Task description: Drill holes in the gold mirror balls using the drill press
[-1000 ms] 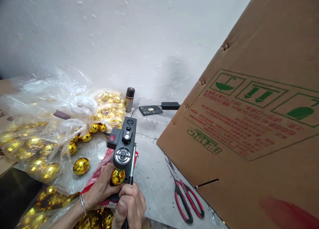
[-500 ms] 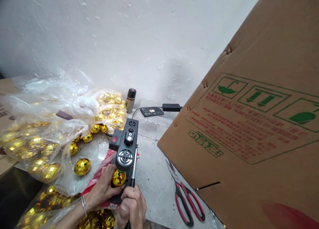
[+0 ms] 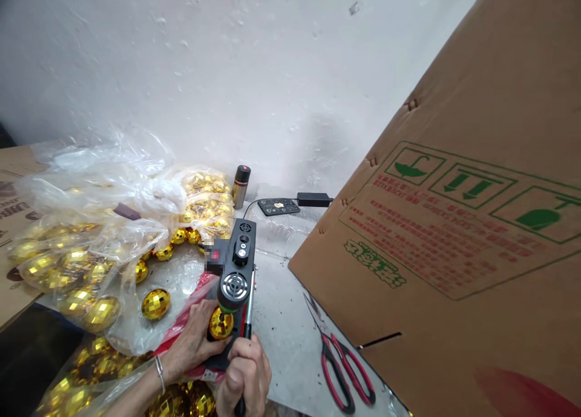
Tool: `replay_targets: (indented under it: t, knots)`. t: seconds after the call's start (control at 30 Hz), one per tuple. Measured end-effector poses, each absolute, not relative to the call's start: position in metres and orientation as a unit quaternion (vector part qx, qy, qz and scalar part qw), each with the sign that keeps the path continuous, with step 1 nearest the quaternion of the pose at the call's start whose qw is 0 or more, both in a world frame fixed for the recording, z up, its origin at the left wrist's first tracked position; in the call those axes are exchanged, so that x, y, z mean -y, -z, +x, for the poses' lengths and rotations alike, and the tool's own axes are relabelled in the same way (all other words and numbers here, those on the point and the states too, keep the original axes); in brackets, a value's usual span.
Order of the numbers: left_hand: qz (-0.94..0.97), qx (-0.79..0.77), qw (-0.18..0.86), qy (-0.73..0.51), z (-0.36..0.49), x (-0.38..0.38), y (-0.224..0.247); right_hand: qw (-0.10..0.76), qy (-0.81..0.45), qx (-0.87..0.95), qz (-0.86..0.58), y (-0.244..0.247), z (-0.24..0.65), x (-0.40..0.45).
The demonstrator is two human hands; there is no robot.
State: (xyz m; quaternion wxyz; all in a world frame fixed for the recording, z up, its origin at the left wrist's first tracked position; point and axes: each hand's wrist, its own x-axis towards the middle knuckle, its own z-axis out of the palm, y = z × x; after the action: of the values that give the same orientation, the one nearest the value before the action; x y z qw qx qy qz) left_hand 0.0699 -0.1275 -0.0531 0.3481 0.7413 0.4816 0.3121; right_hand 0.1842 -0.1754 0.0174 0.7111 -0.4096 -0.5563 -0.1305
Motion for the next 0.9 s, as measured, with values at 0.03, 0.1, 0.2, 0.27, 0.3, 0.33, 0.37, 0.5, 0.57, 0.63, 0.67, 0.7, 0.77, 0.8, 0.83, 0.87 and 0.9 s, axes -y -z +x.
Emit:
replay_targets:
  t: [0.03,0.1,0.2,0.27,0.3,0.33,0.37,0.5,0.57,0.63,0.67,0.7,0.77,0.8,0.83,0.87,0.9]
  knots:
    - [0.741,-0.483,0.347,-0.312,0.070,0.127,0.053,0.710,0.129,0.560,-0.406,-0.018,0.184,0.175]
    - [0.741,-0.485,0.344,-0.311,0.071,0.127,0.054,0.708,0.123,0.565,-0.406,-0.020,0.183,0.174]
    - [0.742,-0.486,0.341,-0.313,0.071,0.126,0.056,0.716,0.123,0.557,-0.403,-0.022,0.182,0.173]
    - [0.742,-0.486,0.337,-0.316,0.072,0.125,0.057,0.716,0.123,0.558,-0.401,-0.021,0.183,0.172]
    - [0.742,-0.487,0.336,-0.316,0.072,0.125,0.057,0.714,0.123,0.562,-0.399,-0.019,0.184,0.172]
    - [0.742,-0.487,0.335,-0.316,0.072,0.125,0.057,0.711,0.122,0.567,-0.397,-0.017,0.186,0.172]
    - [0.742,-0.488,0.334,-0.315,0.072,0.125,0.058,0.707,0.121,0.572,-0.397,-0.015,0.188,0.172]
    - [0.742,-0.486,0.336,-0.317,0.072,0.124,0.059,0.693,0.112,0.582,-0.411,-0.006,0.191,0.175]
    - [0.742,-0.484,0.334,-0.322,0.073,0.123,0.062,0.692,0.119,0.581,-0.412,-0.001,0.189,0.176]
    - [0.742,-0.482,0.330,-0.329,0.074,0.123,0.065,0.692,0.137,0.579,-0.408,0.005,0.187,0.175]
    - [0.742,-0.482,0.328,-0.331,0.074,0.123,0.067,0.691,0.145,0.581,-0.405,0.008,0.187,0.174]
    - [0.742,-0.483,0.326,-0.332,0.075,0.123,0.069,0.687,0.154,0.585,-0.403,0.010,0.188,0.173]
    - [0.742,-0.483,0.320,-0.337,0.076,0.123,0.071,0.669,0.166,0.605,-0.398,0.012,0.192,0.171]
    - [0.743,-0.482,0.317,-0.339,0.076,0.123,0.072,0.657,0.172,0.621,-0.391,0.010,0.194,0.171]
    - [0.744,-0.481,0.316,-0.340,0.075,0.122,0.072,0.646,0.176,0.636,-0.384,0.007,0.197,0.171]
    - [0.745,-0.480,0.315,-0.339,0.075,0.122,0.071,0.636,0.179,0.648,-0.378,0.001,0.200,0.171]
    - [0.746,-0.479,0.316,-0.337,0.075,0.122,0.070,0.631,0.179,0.657,-0.372,-0.006,0.202,0.172]
